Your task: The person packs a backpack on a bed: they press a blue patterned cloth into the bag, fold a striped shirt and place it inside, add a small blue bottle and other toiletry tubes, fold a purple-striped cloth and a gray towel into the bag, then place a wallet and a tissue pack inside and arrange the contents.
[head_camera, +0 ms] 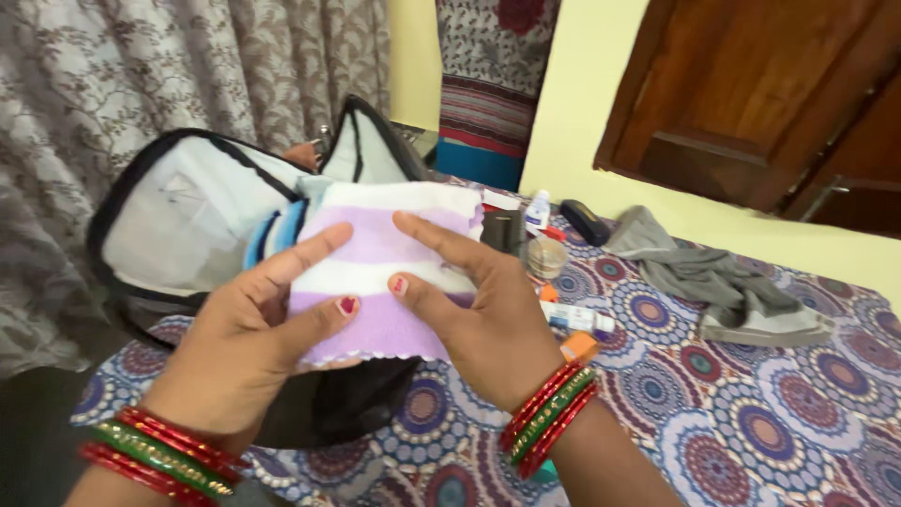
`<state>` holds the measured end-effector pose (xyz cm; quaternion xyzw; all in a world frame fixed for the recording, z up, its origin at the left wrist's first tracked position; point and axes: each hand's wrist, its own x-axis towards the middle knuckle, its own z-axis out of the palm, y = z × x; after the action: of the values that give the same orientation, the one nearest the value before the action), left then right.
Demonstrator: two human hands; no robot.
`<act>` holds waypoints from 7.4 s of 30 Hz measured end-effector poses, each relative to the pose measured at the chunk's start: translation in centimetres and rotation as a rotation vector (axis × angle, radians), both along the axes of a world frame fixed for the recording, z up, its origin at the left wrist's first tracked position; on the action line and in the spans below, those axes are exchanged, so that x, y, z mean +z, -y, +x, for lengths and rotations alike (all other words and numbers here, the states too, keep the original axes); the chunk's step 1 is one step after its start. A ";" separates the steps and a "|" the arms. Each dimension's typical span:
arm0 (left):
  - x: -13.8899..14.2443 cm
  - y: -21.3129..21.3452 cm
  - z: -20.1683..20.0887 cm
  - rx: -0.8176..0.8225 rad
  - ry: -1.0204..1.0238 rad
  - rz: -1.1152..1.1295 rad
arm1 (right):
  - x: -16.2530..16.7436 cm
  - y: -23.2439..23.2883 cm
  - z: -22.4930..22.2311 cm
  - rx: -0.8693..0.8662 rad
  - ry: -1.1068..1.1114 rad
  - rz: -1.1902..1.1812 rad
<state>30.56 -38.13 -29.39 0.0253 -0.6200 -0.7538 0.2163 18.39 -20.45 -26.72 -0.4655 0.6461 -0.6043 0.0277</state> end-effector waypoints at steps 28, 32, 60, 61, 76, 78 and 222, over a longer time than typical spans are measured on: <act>-5.5 15.9 -7.6 0.199 0.802 -1.079 | -5.2 18.8 -7.0 -0.116 -0.290 1.031; -6.5 17.4 -8.0 0.233 0.795 -0.724 | -6.1 19.0 -7.2 -0.169 -0.184 0.894; -10.9 22.2 -8.3 0.081 0.328 -0.216 | -7.3 16.7 -8.8 0.220 0.860 0.386; -11.0 22.1 -8.1 0.088 0.323 -0.276 | -7.3 17.3 -8.5 0.170 0.753 0.466; -2.7 17.7 -1.3 -0.154 1.067 -1.511 | -8.6 18.6 -6.3 -0.133 -0.054 0.877; -2.2 17.3 -1.1 -0.118 1.030 -1.645 | -7.8 18.5 -5.5 -0.221 -0.311 0.990; -9.2 19.4 -15.3 -0.007 0.975 -1.434 | -15.1 24.5 -9.7 -0.434 -0.518 0.902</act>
<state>15.25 -57.56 -38.63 0.2013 -0.9692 -0.0866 -0.1122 8.70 -44.96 -41.80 -0.3972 0.9070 -0.1259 -0.0604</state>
